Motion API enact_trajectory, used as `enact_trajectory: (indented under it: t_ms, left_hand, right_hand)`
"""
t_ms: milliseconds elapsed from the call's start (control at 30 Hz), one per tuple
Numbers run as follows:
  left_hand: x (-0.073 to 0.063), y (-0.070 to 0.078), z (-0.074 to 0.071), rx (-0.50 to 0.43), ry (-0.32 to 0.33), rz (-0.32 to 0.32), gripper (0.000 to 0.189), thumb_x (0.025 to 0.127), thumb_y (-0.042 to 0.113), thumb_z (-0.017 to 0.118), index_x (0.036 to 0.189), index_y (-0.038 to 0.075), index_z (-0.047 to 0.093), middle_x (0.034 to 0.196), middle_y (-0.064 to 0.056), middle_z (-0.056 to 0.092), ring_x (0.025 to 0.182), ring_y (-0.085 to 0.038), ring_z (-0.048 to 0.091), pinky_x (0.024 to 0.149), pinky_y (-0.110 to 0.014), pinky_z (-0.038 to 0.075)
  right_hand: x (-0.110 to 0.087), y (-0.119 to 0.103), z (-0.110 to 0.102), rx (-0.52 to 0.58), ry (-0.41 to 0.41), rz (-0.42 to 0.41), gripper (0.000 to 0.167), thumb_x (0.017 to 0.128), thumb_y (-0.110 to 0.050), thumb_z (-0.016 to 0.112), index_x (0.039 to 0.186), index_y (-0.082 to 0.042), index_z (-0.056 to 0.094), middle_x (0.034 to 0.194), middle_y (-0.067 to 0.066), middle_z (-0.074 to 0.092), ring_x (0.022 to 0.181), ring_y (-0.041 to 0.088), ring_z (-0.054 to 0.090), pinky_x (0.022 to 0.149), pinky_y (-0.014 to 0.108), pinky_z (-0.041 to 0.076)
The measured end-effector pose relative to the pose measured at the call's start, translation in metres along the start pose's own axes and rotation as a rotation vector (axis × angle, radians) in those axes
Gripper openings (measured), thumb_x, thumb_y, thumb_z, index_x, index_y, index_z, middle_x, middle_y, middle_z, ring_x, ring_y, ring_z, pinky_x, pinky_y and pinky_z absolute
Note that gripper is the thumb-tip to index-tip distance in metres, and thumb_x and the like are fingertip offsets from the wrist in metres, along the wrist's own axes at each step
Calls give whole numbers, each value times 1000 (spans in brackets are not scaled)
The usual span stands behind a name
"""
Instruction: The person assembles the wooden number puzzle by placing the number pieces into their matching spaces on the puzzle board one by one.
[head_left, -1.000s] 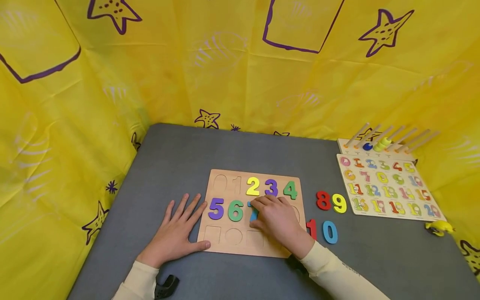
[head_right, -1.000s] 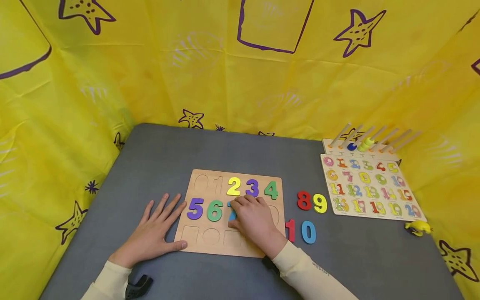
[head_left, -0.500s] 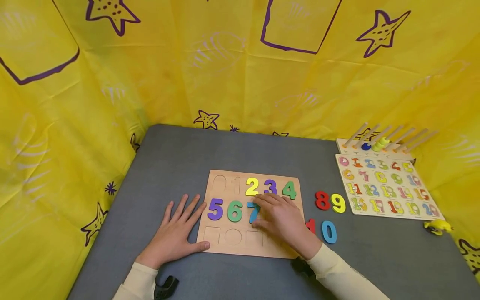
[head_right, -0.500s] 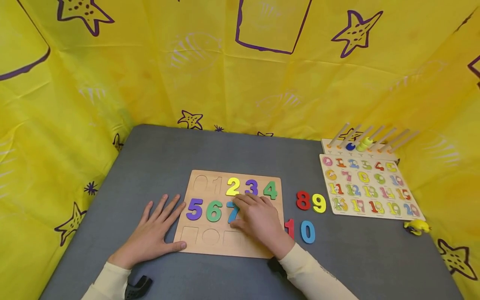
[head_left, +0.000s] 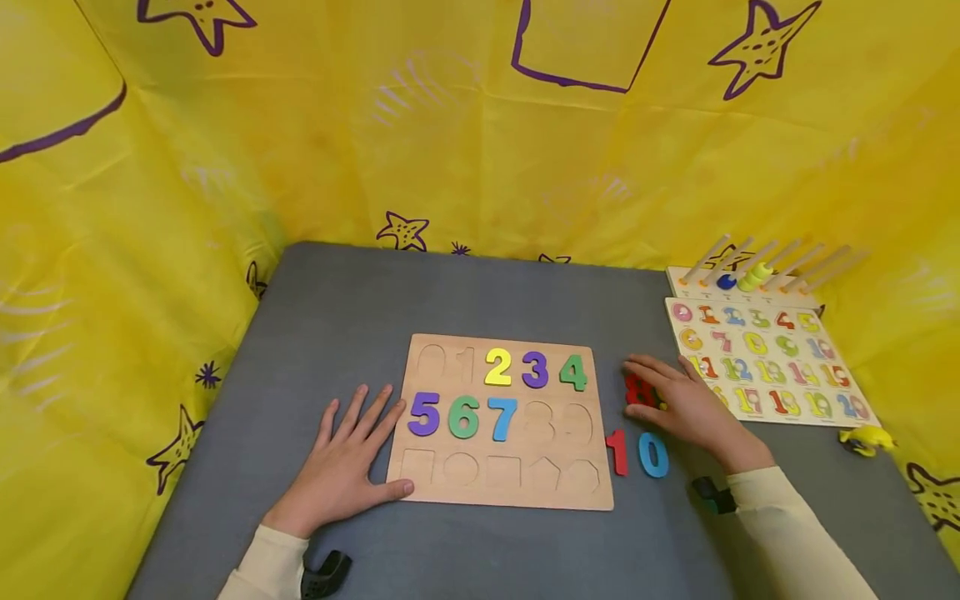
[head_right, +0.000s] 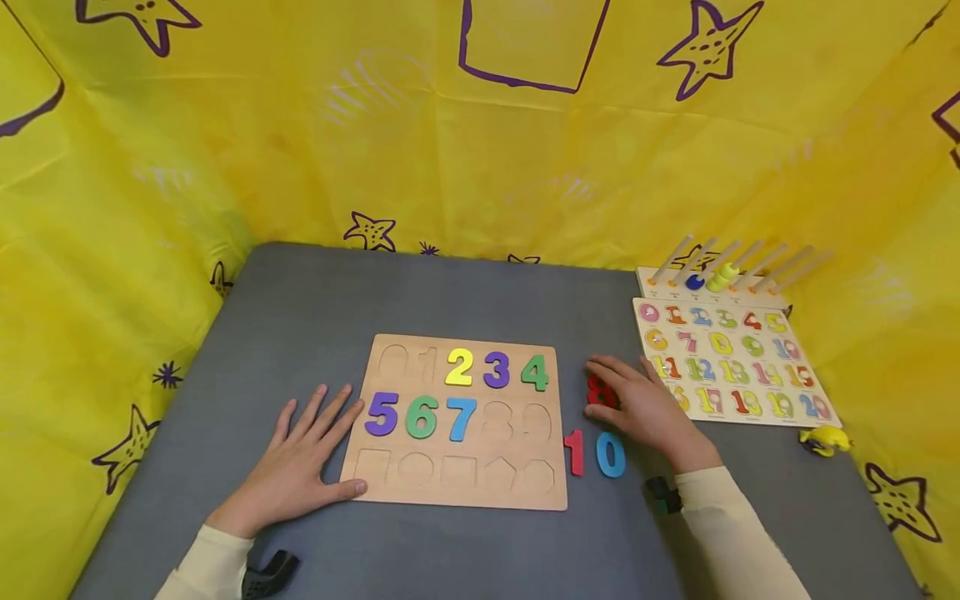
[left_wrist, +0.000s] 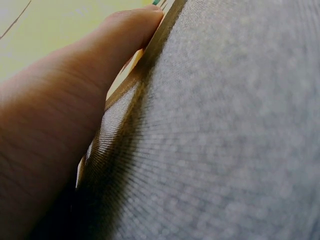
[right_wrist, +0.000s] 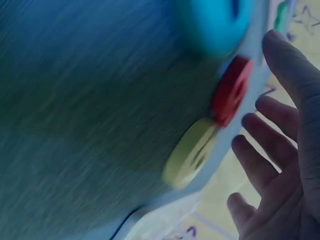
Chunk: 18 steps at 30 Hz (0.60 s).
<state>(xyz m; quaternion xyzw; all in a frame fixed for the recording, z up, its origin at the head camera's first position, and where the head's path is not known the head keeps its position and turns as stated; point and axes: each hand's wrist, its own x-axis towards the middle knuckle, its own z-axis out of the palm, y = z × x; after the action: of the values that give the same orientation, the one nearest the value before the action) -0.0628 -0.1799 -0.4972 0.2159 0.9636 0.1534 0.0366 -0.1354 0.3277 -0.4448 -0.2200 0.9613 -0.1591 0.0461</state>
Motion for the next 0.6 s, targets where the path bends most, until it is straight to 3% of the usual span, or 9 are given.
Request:
enact_trajectory:
  t_ms: [133,367,500,600]
  left_hand:
    - [1,0,0,0,1,4,113,78,88,53,164,22,21,170,-5,8,154,-36,-3,116,-63,-5]
    - [1,0,-1,1,-4,-5,114,78,89,52,164,22,20,170,-5,7,154,-35,-3,116,-63,-4]
    - [1,0,-1,-3,-13,-11,114,78,88,53,164,22,20,170,-5,7,154,-36,-3,116,-64,-4]
    - [1,0,-2,-3,-16,-12,114,78,88,53,164,22,20,170,-5,7,154,-36,-3,116,-64,-4]
  right_hand:
    - [-5,10,-2,-61,-29,37,68,89,-39,79,144,-5,57,145,17,53,130,37,52,116,67,10]
    - [-3,11,1,-118,2,35,63,88,-37,81,139,-5,62,135,18,61,125,37,56,117,64,12]
    - [1,0,0,-124,69,-11,60,85,-35,84,133,-5,66,128,17,65,118,35,60,117,63,16]
    - [5,-19,0,-119,149,-108,59,80,-35,87,128,-6,69,122,13,68,112,31,63,116,60,21]
